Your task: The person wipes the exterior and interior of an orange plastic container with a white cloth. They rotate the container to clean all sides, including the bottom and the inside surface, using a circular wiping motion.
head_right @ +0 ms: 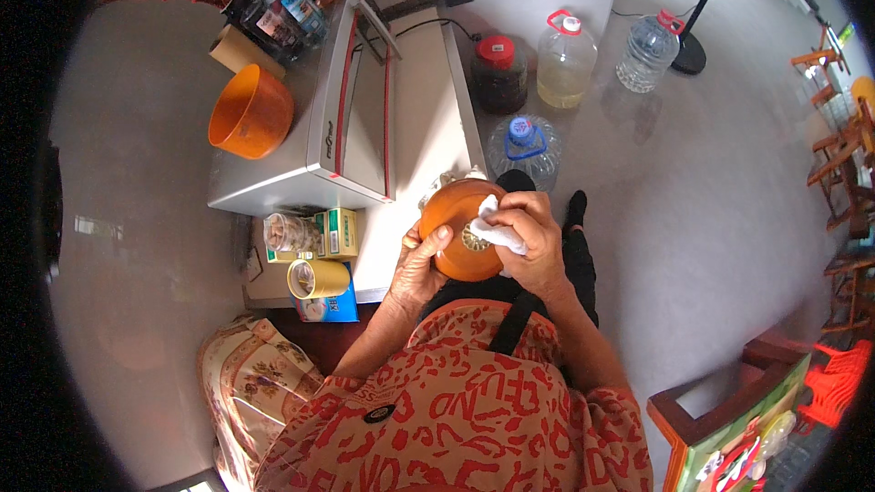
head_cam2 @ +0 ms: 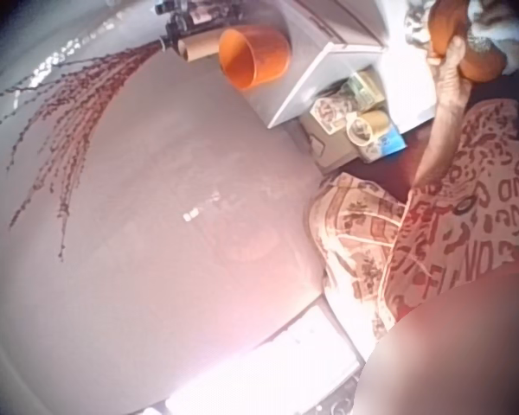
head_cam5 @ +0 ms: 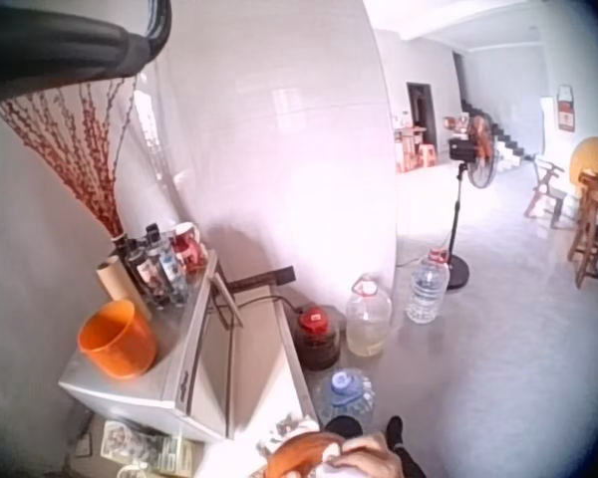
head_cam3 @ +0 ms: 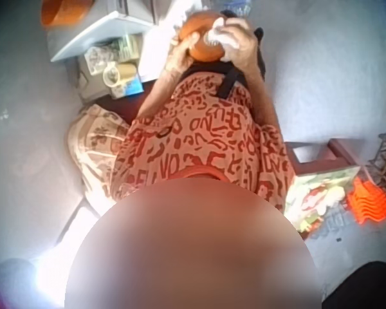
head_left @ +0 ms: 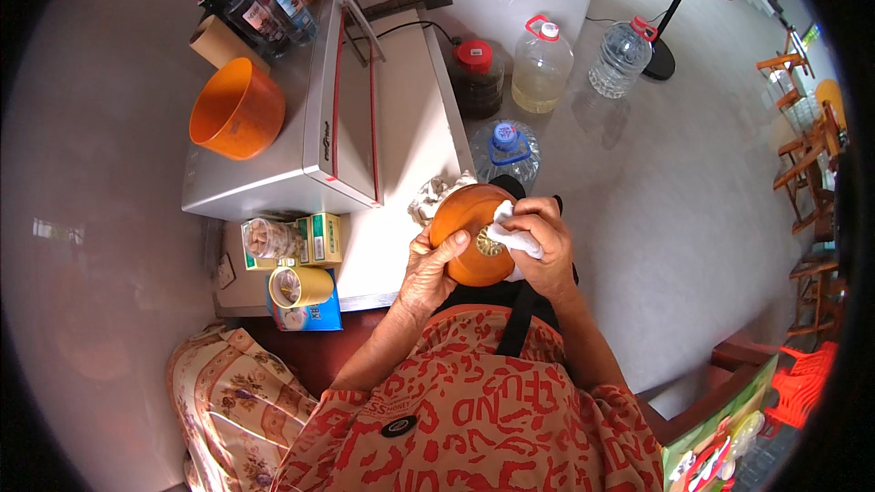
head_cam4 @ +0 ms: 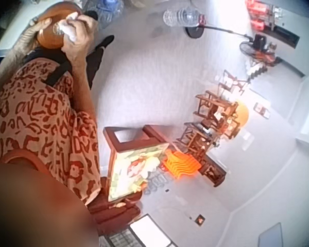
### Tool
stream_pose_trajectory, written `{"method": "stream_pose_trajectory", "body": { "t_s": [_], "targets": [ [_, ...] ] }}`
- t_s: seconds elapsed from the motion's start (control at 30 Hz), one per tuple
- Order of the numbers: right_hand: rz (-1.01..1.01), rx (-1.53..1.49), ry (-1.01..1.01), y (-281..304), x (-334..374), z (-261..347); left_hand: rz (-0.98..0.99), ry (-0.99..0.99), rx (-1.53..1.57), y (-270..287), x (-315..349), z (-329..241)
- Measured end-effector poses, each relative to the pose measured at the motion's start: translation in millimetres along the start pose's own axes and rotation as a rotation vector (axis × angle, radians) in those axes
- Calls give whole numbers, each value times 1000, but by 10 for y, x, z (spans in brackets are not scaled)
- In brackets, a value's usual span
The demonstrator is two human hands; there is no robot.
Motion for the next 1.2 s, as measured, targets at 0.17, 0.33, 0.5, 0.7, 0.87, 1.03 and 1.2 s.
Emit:
{"method": "stream_pose_trajectory", "body": {
  "t_s": [0.17,0.33,0.5,0.7,0.87,1.03,1.2],
  "targets": [
    [-22,51,-34,-77,194,47,-70,-54,47,5,-52,16],
    [148,9,133,-212,262,175,-104,-121,-33,66,-115,26],
    [-227,269,272,-230,59,407,-100,-100,71,-47,-81,-35],
    [-69,607,269,-415,54,359,-78,-219,19,-1,-47,42],
    [-28,637,304,-386,149,298,-106,-175,55,-6,-11,64],
    [-17,559,305,-336,251,249,-142,-187,63,-31,-30,18],
    [22,430,79,-129,283,48,-168,-181,135,-16,-24,-122]
  ]
}}
Point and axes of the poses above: each hand's wrist, its own x-axis away from the middle knuckle, its own y-axis out of the back of the hand, z = x × y, the point moved 1 cm from there along -x, towards the middle knuckle, and after that the axes turned 11 degrees about -y, right-handed, at the moved point
